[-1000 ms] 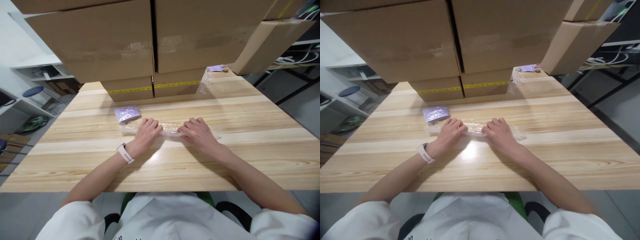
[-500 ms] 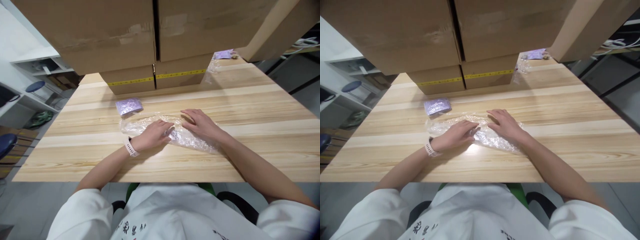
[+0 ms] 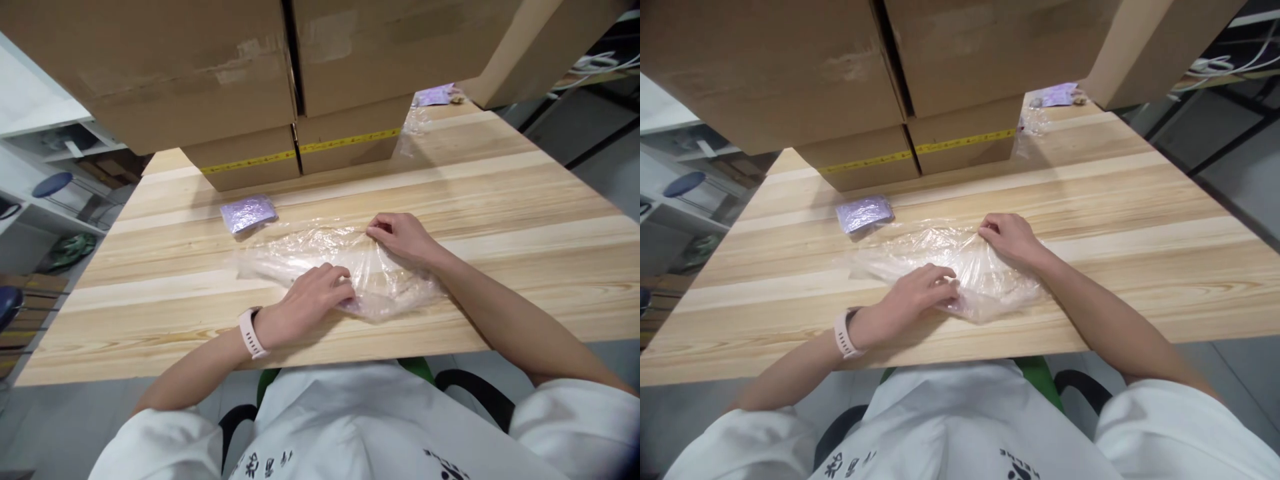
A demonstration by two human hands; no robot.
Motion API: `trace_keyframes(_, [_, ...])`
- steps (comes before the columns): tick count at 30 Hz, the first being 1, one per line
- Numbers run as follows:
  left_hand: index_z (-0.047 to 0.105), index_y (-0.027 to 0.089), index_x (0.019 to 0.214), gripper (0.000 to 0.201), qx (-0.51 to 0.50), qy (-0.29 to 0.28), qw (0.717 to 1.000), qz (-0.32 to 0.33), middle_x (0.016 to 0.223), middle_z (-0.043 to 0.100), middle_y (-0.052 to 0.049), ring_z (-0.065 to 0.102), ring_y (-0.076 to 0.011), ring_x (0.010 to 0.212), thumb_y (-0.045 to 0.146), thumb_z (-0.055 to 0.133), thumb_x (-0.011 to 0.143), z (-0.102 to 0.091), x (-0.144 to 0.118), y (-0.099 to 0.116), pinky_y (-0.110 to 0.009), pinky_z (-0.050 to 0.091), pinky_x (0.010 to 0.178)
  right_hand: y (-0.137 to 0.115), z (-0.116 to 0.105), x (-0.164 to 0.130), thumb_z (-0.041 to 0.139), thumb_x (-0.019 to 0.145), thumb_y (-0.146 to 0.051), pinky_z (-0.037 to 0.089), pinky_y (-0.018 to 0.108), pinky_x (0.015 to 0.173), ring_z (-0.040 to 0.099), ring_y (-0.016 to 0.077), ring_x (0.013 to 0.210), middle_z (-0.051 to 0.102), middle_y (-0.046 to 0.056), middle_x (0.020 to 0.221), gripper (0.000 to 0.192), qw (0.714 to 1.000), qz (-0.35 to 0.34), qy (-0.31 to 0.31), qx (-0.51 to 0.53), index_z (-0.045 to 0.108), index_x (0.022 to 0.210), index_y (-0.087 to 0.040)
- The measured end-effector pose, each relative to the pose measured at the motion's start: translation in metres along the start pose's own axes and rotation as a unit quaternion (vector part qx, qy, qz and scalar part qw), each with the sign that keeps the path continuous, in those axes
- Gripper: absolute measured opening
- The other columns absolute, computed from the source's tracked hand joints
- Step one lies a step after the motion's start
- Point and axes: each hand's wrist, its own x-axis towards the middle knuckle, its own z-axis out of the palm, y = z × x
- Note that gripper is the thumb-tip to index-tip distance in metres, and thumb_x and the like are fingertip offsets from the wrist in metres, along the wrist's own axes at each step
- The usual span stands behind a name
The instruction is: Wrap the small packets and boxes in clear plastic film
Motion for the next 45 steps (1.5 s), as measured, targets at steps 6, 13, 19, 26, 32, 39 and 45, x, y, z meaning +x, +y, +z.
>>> trace_keyframes(6, [0.052,0.02,0.13,0.029,-0.041,0.036,0.998,0.036,0.136,0.063,-0.013,0.057,-0.0273,0.127,0.014,0.051,0.101,0.008,-0.009,-0.001,-0.047,0.048,0.105,0.011,-0.013,0.006,0.06,0.09,-0.035,0.038,0.032,0.066,0.064,0.0214,0.073,0.075,0.006,0.079,0.024,0.997,0.047,0.046,-0.043,0.076,0.083,-0.019])
trace_keyframes(13, [0.056,0.02,0.127,0.028,-0.088,0.072,0.993,0.035,0.122,0.067,-0.012,0.061,-0.0242,0.111,0.011,0.052,0.101,0.011,-0.007,-0.01,-0.041,0.053,0.093,0.018,-0.02,0.008,0.06,0.089,-0.036,0.037,0.032,0.065,0.064,0.0215,0.07,0.073,0.006,0.074,0.025,0.995,0.076,0.037,-0.059,0.075,0.08,-0.018])
trace_keyframes(19, [0.061,0.022,0.121,0.023,-0.096,0.117,0.986,0.063,0.113,0.068,-0.009,0.062,-0.0196,0.1,0.013,0.052,0.103,0.005,-0.009,-0.005,-0.034,0.053,0.083,0.024,-0.018,0.01,0.061,0.089,-0.035,0.038,0.033,0.066,0.064,0.0218,0.073,0.073,0.006,0.077,0.022,0.994,0.071,0.051,-0.058,0.074,0.08,-0.019])
trace_keyframes(26, [0.067,0.018,0.104,0.018,-0.097,-0.008,0.993,0.073,0.106,0.073,-0.008,0.064,-0.0196,0.092,0.015,0.05,0.103,0.007,-0.015,0.003,-0.034,0.051,0.082,0.049,-0.029,0.017,0.06,0.091,-0.032,0.042,0.038,0.075,0.063,0.0295,0.087,0.073,0.013,0.091,0.019,0.97,0.148,0.125,-0.148,0.075,0.092,-0.02])
trace_keyframes(32, [0.07,0.018,0.103,0.02,-0.121,0.016,0.991,0.052,0.107,0.076,-0.008,0.068,-0.0193,0.096,0.017,0.05,0.105,0.01,-0.015,-0.001,-0.035,0.053,0.087,0.012,-0.046,0.0,0.049,0.099,-0.033,0.041,0.04,0.085,0.057,0.0305,0.104,0.069,0.017,0.11,0.026,0.956,0.025,0.178,-0.232,0.07,0.095,-0.018])
trace_keyframes(39, [0.072,0.018,0.102,0.02,-0.147,0.018,0.988,0.041,0.103,0.077,-0.007,0.072,-0.0189,0.093,0.02,0.052,0.104,0.007,-0.012,-0.001,-0.035,0.056,0.086,-0.023,-0.038,-0.019,0.067,0.087,-0.041,0.032,0.03,0.064,0.053,0.0171,0.066,0.066,0.0,0.072,0.022,0.973,-0.019,-0.212,-0.088,0.064,0.076,-0.023])
trace_keyframes(45, [0.064,0.024,0.127,0.028,-0.152,0.238,0.959,-0.014,0.134,0.068,-0.011,0.064,-0.0241,0.126,0.024,0.066,0.098,-0.03,-0.015,-0.009,-0.045,0.052,0.107,-0.037,-0.055,-0.032,0.062,0.097,-0.045,0.046,0.03,0.072,0.061,0.0183,0.079,0.07,0.003,0.089,0.024,0.927,-0.128,-0.298,0.189,0.064,0.088,-0.023])
